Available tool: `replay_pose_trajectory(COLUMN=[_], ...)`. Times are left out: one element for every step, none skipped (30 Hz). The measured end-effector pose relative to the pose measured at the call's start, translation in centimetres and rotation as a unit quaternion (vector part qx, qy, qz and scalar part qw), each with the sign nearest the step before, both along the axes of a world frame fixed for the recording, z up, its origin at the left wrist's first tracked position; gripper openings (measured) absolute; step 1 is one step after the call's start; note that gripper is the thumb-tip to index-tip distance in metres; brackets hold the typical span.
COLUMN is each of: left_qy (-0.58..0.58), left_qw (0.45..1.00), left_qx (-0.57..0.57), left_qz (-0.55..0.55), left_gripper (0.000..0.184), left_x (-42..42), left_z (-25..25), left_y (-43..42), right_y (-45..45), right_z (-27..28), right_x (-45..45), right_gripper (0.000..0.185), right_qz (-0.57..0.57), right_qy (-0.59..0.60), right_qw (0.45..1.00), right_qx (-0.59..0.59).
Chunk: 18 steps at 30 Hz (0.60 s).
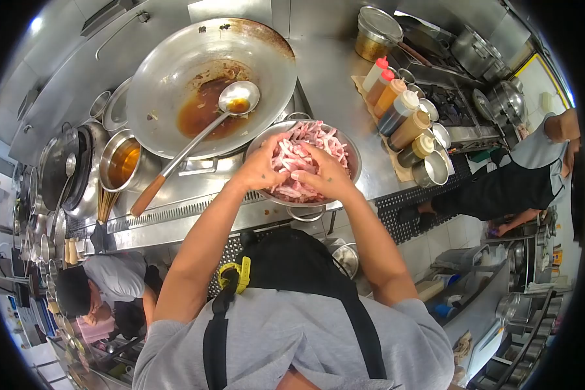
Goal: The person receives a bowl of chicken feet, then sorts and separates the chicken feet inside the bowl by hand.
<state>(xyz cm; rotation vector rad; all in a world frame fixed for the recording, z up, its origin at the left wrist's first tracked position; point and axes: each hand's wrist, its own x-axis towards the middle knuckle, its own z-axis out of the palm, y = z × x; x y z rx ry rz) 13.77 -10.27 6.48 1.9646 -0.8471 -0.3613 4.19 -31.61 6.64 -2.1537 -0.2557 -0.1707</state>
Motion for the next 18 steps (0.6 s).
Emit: replay_pose_trajectory(left_qy=[-0.015,-0.022,-0.032,-0.041,-0.049,-0.047,-0.07,-0.093,-0.115,-0.113,-0.113,-0.114,-0.112,-0.11,-0.109,-0.108,-0.107,-0.105], left_qw=[1.0,0.999,0.999,0.999,0.998,0.998,0.997,0.994,0.99,0.991,0.991,0.991,0.992,0.992,0.992,0.992,0.993,0.993], left_qx=[0.015,0.03,0.024,0.018,0.012,0.025,0.042,0.06,0.078,0.074,0.07,0.065,0.065,0.064,0.063,0.059,0.056,0.052], left_qz=[-0.004,-0.01,-0.014,-0.018,-0.023,-0.017,-0.012,-0.005,0.002,0.005,0.007,0.008,0.012,0.016,0.019,0.019,0.018,0.017], left_gripper=[0.088,0.09,0.091,0.091,0.091,0.091,0.091,0.091,0.09,0.087,0.084,0.081,0.079,0.078,0.077,0.077,0.077,0.077], left_x=[0.0,-0.3,-0.2,-0.1,0.0,-0.2,-0.2,-0.2,-0.3,-0.4,-0.3,-0.2,-0.2,-0.3,-0.4,-0.5,-0.6,-0.7], left_z=[-0.2,-0.4,-0.7,-1.1,-1.6,-1.3,-1.6,-2.1,-2.5,-2.9,-3.2,-3.3,-3.5,-3.7,-3.5,-3.3,-3.2,-3.1], left_y=[0.0,0.0,0.2,0.3,0.4,0.5,0.5,0.6,0.6,0.6,0.5,0.5,0.5,0.6,0.6,0.7,0.7,0.7], right_y=[0.1,0.1,0.1,0.0,-0.2,-0.3,-0.3,-0.1,0.2,0.5,0.6,0.7,0.7,0.6,0.4,0.1,-0.4,-1.0], right_z=[-0.2,-0.4,-0.7,-1.1,-1.4,-1.2,-1.1,-1.0,-0.7,-0.3,0.3,0.9,1.3,1.6,2.1,2.8,3.6,4.1], right_x=[0.4,0.8,1.3,1.7,2.1,2.4,2.5,2.6,2.7,2.9,3.1,3.3,3.5,3.6,3.7,3.8,3.8,3.9], right_gripper=[0.076,0.078,0.078,0.078,0.078,0.077,0.076,0.076,0.075,0.075,0.075,0.075,0.075,0.074,0.074,0.074,0.073,0.073], right_qz=[0.014,0.028,0.045,0.062,0.079,0.09,0.094,0.1,0.107,0.109,0.109,0.108,0.12,0.131,0.142,0.162,0.181,0.2], right_qy=[-0.001,-0.003,0.003,0.01,0.017,0.003,-0.006,-0.015,-0.023,0.001,0.024,0.047,0.052,0.057,0.063,0.082,0.101,0.12], right_qw=[1.0,0.999,0.999,0.997,0.996,0.993,0.991,0.989,0.986,0.983,0.98,0.976,0.975,0.973,0.971,0.972,0.971,0.968], right_qx=[-0.013,-0.026,-0.03,-0.034,-0.039,-0.073,-0.091,-0.109,-0.126,-0.145,-0.164,-0.183,-0.182,-0.182,-0.181,-0.151,-0.121,-0.091])
